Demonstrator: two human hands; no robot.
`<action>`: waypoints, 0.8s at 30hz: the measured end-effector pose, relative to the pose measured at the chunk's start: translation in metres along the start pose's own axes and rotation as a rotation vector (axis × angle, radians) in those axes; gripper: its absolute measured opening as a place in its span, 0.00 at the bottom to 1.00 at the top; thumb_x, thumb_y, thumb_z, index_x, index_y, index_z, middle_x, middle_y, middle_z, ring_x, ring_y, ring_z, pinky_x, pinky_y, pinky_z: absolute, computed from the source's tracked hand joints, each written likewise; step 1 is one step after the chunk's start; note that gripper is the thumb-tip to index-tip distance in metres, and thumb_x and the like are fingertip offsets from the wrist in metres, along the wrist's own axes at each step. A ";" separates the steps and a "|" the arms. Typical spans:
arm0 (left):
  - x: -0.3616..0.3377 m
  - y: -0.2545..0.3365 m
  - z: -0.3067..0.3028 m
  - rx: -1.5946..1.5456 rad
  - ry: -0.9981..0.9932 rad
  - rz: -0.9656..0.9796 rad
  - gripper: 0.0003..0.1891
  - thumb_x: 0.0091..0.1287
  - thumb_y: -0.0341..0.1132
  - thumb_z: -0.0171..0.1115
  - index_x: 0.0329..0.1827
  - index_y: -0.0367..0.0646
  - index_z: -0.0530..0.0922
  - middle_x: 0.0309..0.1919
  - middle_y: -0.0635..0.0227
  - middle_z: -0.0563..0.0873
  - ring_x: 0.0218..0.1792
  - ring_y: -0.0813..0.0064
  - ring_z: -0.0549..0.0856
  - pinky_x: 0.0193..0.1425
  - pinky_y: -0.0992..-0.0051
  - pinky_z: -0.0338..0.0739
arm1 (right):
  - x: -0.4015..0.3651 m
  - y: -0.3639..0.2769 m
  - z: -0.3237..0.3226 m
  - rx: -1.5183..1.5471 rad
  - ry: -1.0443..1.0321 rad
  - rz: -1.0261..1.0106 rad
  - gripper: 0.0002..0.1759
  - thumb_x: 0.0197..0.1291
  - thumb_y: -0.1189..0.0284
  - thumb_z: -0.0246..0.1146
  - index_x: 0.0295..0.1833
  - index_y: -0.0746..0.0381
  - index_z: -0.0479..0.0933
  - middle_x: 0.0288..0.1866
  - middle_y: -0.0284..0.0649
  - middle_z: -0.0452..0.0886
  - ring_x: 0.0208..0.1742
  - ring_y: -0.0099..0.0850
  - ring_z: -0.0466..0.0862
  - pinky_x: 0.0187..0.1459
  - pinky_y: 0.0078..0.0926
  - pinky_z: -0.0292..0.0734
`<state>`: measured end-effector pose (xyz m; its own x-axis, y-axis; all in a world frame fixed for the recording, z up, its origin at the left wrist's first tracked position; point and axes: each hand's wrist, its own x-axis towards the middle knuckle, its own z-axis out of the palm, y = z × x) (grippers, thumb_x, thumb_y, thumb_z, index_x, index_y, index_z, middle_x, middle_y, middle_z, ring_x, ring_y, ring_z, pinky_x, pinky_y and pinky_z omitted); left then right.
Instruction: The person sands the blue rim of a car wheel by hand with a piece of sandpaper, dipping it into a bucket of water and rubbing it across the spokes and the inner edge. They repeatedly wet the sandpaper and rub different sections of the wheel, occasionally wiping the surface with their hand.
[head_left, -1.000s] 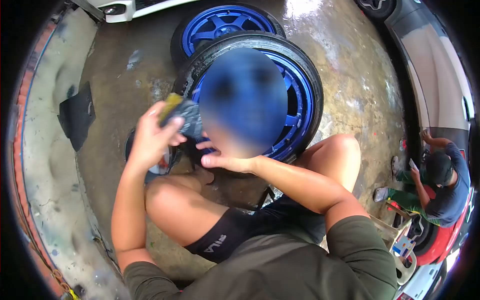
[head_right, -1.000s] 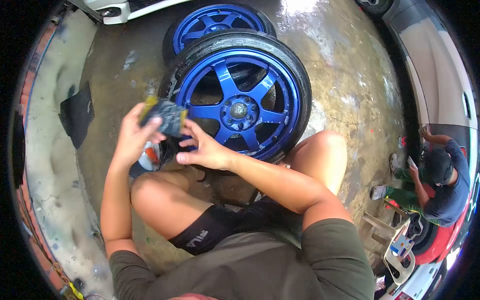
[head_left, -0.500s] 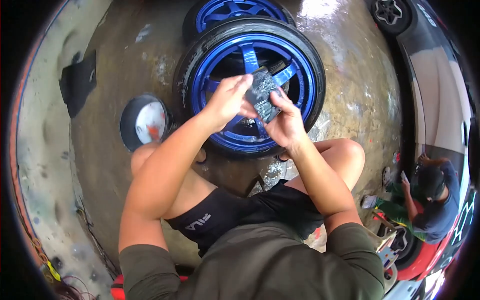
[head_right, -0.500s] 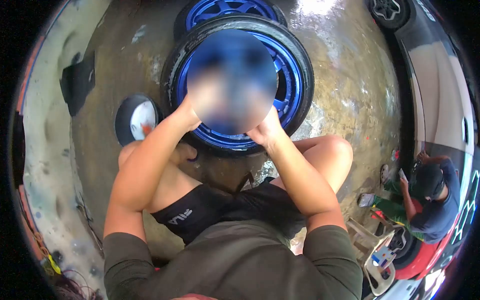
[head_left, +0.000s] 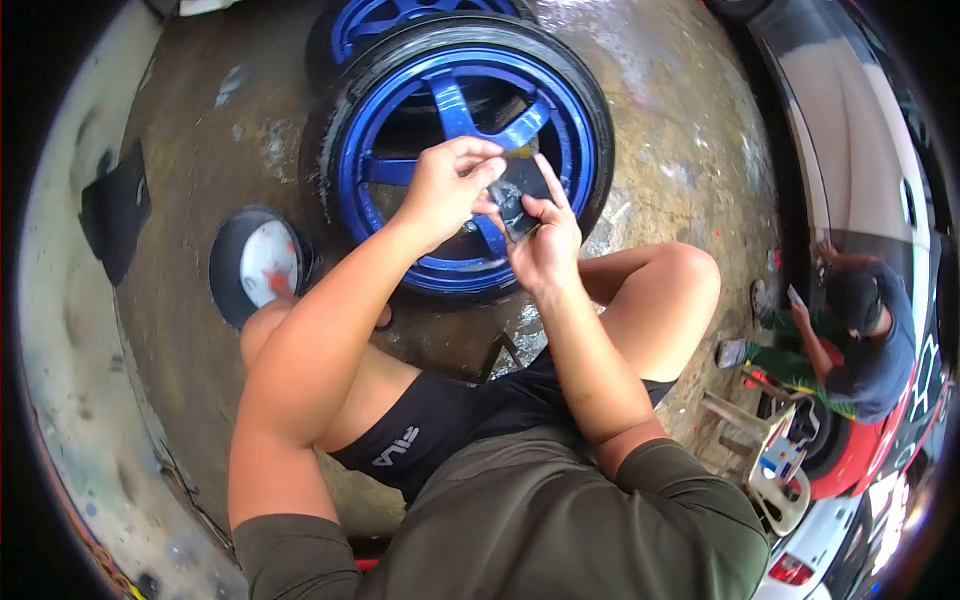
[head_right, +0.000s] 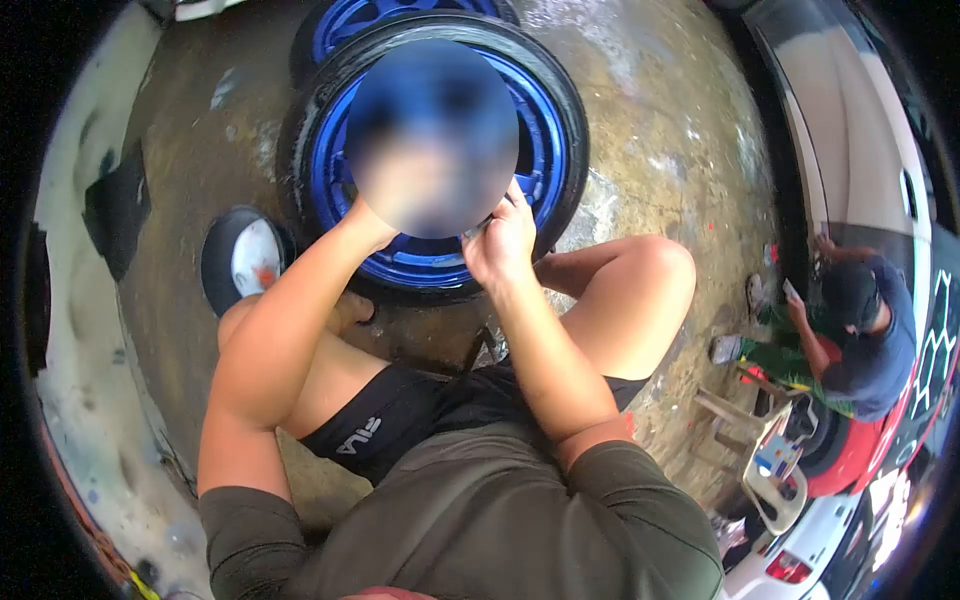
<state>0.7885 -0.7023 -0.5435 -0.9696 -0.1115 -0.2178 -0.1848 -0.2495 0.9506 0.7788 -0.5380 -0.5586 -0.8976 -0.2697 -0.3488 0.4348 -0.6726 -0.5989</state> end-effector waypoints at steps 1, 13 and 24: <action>0.004 -0.004 -0.007 0.121 0.007 0.017 0.11 0.80 0.32 0.70 0.60 0.38 0.86 0.50 0.61 0.93 0.42 0.76 0.93 0.40 0.74 0.92 | -0.002 0.000 -0.006 0.022 0.114 -0.038 0.36 0.70 0.88 0.45 0.82 0.61 0.72 0.76 0.52 0.78 0.67 0.50 0.87 0.57 0.57 0.95; 0.048 0.018 -0.135 1.215 0.629 0.358 0.33 0.68 0.47 0.79 0.72 0.43 0.80 0.73 0.43 0.77 0.73 0.42 0.77 0.81 0.51 0.70 | 0.072 0.101 -0.127 -1.602 0.252 -0.891 0.45 0.68 0.79 0.59 0.90 0.71 0.55 0.93 0.63 0.52 0.93 0.64 0.51 0.91 0.53 0.47; 0.035 0.014 -0.121 1.498 0.494 0.223 0.53 0.69 0.52 0.77 0.91 0.44 0.56 0.86 0.32 0.59 0.84 0.30 0.63 0.87 0.45 0.62 | 0.063 0.086 -0.113 -1.749 0.267 -0.653 0.42 0.81 0.64 0.57 0.91 0.69 0.51 0.95 0.59 0.48 0.94 0.58 0.49 0.90 0.58 0.46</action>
<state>0.7709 -0.8265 -0.5643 -0.9079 -0.3759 0.1856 -0.3249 0.9106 0.2553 0.7676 -0.5351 -0.7137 -0.9719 -0.0801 0.2215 -0.1951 0.8005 -0.5667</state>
